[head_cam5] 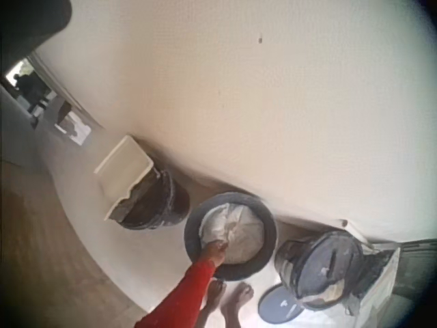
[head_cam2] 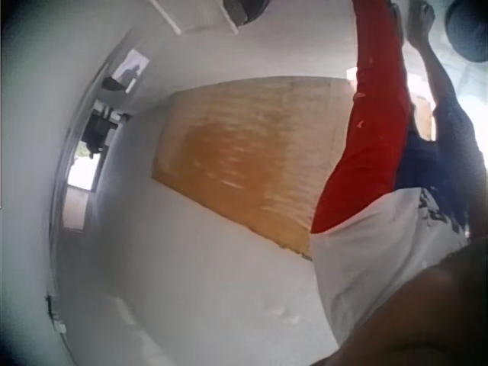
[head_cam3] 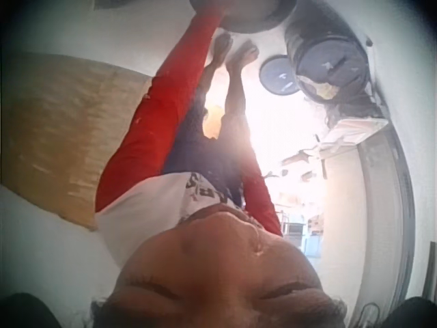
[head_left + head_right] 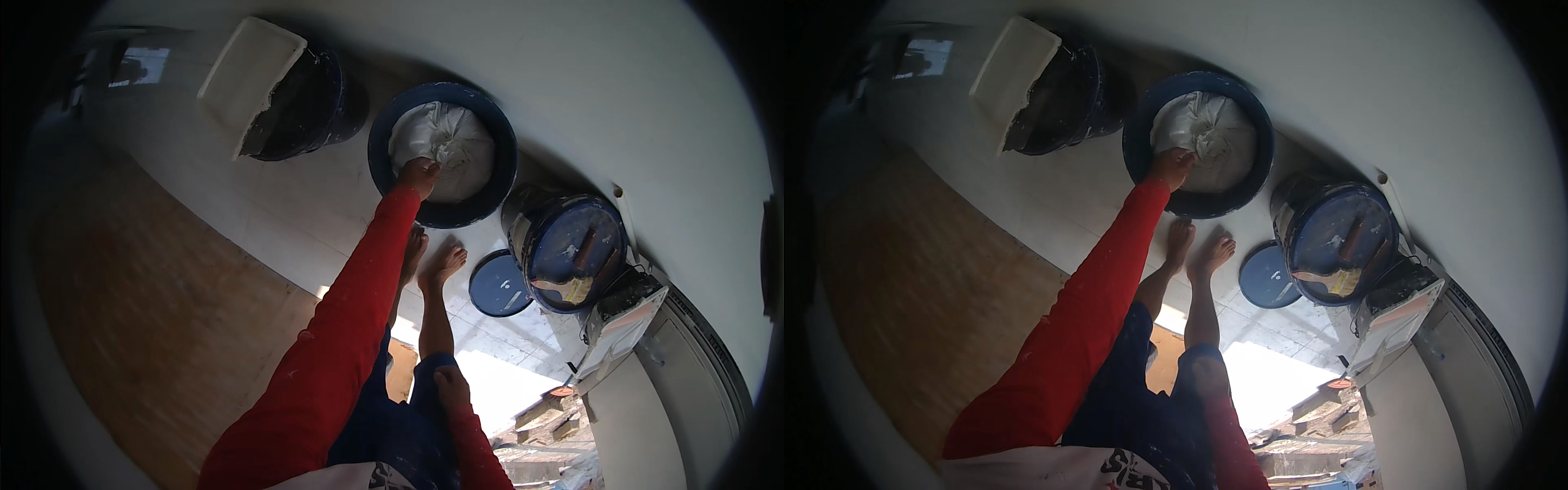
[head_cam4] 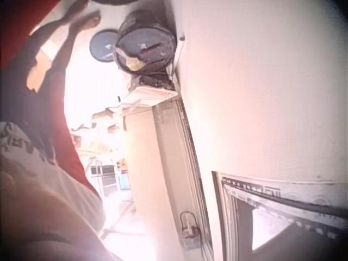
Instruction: The person covers a bucket with a white cloth, walks through a construction site, picks up a rag, and then prepares a paint tray by pouring paint from a bucket and loading a roller and brush.
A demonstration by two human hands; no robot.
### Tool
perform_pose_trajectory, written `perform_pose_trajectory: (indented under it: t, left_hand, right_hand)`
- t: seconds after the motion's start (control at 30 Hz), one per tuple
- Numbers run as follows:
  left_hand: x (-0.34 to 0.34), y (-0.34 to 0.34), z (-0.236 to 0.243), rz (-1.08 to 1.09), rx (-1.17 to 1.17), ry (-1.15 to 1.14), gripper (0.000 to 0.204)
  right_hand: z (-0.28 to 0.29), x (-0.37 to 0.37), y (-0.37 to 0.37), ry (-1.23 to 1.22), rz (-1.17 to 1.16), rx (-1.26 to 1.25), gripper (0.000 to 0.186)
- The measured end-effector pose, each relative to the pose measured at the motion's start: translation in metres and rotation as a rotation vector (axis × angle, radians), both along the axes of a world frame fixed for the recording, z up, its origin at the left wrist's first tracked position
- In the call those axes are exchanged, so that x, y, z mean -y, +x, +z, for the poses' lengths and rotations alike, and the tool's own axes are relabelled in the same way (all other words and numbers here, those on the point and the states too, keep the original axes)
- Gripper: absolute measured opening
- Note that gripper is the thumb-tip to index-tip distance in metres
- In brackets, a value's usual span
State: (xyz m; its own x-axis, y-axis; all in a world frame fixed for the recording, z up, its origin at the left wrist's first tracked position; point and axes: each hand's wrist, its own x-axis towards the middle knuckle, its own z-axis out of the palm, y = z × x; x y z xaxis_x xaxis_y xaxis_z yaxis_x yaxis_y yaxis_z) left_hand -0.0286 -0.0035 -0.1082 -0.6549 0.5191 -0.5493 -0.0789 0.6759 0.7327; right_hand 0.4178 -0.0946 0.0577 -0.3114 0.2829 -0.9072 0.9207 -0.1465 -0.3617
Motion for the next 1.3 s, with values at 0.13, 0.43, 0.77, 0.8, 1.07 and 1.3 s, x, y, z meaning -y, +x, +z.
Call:
perform_pose_trajectory:
  t: [0.13, 0.43, 0.77, 0.8, 1.07, 1.3]
  left_hand:
    - [-0.011, 0.0, -0.063, -0.013, -0.146, -0.082, 0.037]
    - [-0.015, 0.0, -0.099, 0.026, -0.1, -0.201, 0.035]
    - [-0.03, 0.001, -0.05, 0.026, -0.237, -0.224, 0.026]
    - [-0.026, 0.001, -0.044, 0.001, -0.243, -0.258, 0.026]
    - [0.003, 0.054, 0.039, 0.295, -0.075, 0.108, 0.014]
    - [0.004, 0.084, 0.082, 0.427, 0.059, 0.283, 0.009]
  right_hand:
    - [-0.02, 0.005, 0.009, -0.072, -0.051, 0.041, 0.019]
    - [-0.034, -0.024, 0.014, -0.005, -0.132, 0.069, 0.019]
    - [-0.054, -0.028, -0.003, -0.021, -0.143, 0.032, 0.019]
    - [-0.053, -0.025, -0.005, -0.034, -0.146, 0.028, 0.019]
    - [-0.055, -0.089, -0.093, -0.044, -0.264, -0.178, 0.014]
    - [-0.06, -0.186, -0.221, 0.138, -0.332, -0.484, 0.017]
